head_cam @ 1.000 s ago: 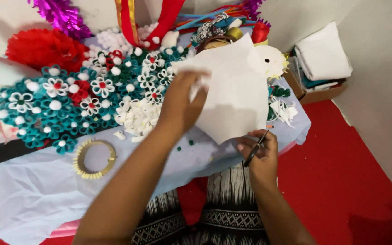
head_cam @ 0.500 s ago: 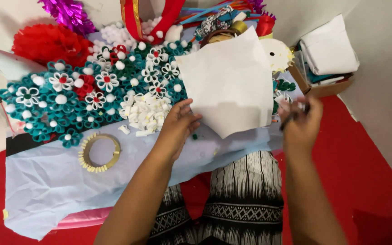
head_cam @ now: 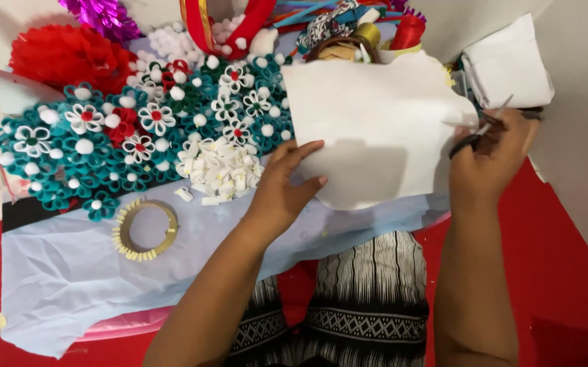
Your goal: Using scissors to cut a sheet of white material into small rectangular strips for handicraft work.
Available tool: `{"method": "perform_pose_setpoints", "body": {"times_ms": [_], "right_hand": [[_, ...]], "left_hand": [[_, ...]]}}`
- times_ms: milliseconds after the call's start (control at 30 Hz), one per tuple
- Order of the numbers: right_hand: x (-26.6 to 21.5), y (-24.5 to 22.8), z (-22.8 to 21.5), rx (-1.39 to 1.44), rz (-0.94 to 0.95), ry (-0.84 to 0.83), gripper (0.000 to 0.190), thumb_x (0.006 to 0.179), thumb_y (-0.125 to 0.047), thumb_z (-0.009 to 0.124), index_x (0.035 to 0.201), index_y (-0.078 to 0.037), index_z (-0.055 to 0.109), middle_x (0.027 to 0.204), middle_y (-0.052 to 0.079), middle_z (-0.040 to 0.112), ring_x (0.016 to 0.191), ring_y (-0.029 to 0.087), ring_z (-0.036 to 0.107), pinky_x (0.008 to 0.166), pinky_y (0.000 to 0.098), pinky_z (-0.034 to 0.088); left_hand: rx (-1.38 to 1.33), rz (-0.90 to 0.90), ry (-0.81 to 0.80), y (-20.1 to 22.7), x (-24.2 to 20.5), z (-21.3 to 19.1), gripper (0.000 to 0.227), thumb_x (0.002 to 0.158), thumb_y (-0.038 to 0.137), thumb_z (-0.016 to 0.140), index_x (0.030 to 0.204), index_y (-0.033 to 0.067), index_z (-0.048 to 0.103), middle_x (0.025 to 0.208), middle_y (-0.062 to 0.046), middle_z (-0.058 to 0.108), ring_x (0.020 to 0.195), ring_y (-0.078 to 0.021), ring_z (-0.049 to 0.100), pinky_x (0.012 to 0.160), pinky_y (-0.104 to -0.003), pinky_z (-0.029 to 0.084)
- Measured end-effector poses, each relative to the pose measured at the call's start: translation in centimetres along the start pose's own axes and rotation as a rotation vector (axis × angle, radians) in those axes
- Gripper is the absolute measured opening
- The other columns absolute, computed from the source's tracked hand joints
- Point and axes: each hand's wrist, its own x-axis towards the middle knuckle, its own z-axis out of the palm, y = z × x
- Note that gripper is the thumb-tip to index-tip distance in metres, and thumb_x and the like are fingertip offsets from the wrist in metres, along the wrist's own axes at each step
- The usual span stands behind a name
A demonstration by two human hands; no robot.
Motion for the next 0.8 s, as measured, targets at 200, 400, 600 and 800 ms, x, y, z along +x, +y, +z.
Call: {"method": "perform_pose_setpoints", "body": {"times_ms": [200, 400, 600, 800], "right_hand": [[-3.6, 0.6, -2.2, -0.114, 0.063, -0.100, 0.056, 0.087, 0.026, 0.068, 0.135, 0.008, 0.046, 0.129, 0.022, 0.042, 0.106, 0.033, 0.061, 0.089, 0.0416, 0.052], [-8.6, -3.4, -4.6, 0.728, 0.609, -0.153, 0.039, 0.092, -0.019, 0.070, 0.124, -0.010, 0.049, 0.109, 0.012, 0.066, 0.070, 0.022, 0.068, 0.059, 0.0297, 0.061], [-18.5, -1.6, -2.1, 0.906, 0.755, -0.454, 0.061, 0.081, -0.016, 0.079, 0.133, 0.000, 0.053, 0.068, 0.028, 0.070, 0.032, 0.026, 0.063, 0.016, 0.0262, 0.044], [-17.3, -6.2, -2.9, 0.646, 1.048, -0.933, 0.030, 0.085, -0.010, 0.075, 0.111, 0.001, 0.065, 0.052, 0.024, 0.063, 0.024, 0.022, 0.051, 0.020, 0.0273, 0.034]], "left_hand": [[-0.062, -0.153, -0.072, -4.0, -0.7, 2.3, 0.076, 0.085, 0.011, 0.065, 0.153, -0.0001, 0.032, 0.154, -0.021, 0.034, 0.135, -0.0337, 0.045, 0.111, -0.038, 0.039], [-0.213, -0.265, -0.171, -1.3, -2.1, 1.0, 0.047, 0.085, 0.006, 0.064, 0.131, 0.0095, 0.067, 0.116, -0.007, 0.062, 0.083, -0.0151, 0.052, 0.076, -0.023, 0.047], [-0.367, -0.276, -0.068, -2.5, -1.9, 2.1, 0.062, 0.089, 0.015, 0.071, 0.148, 0.0097, 0.052, 0.145, -0.023, 0.050, 0.125, -0.0369, 0.060, 0.098, -0.044, 0.055], [-0.256, -0.432, -0.215, 1.2, -5.0, 0.2, 0.068, 0.090, 0.013, 0.065, 0.154, 0.0206, 0.045, 0.155, -0.025, 0.037, 0.128, -0.0395, 0.056, 0.102, -0.049, 0.052]]}}
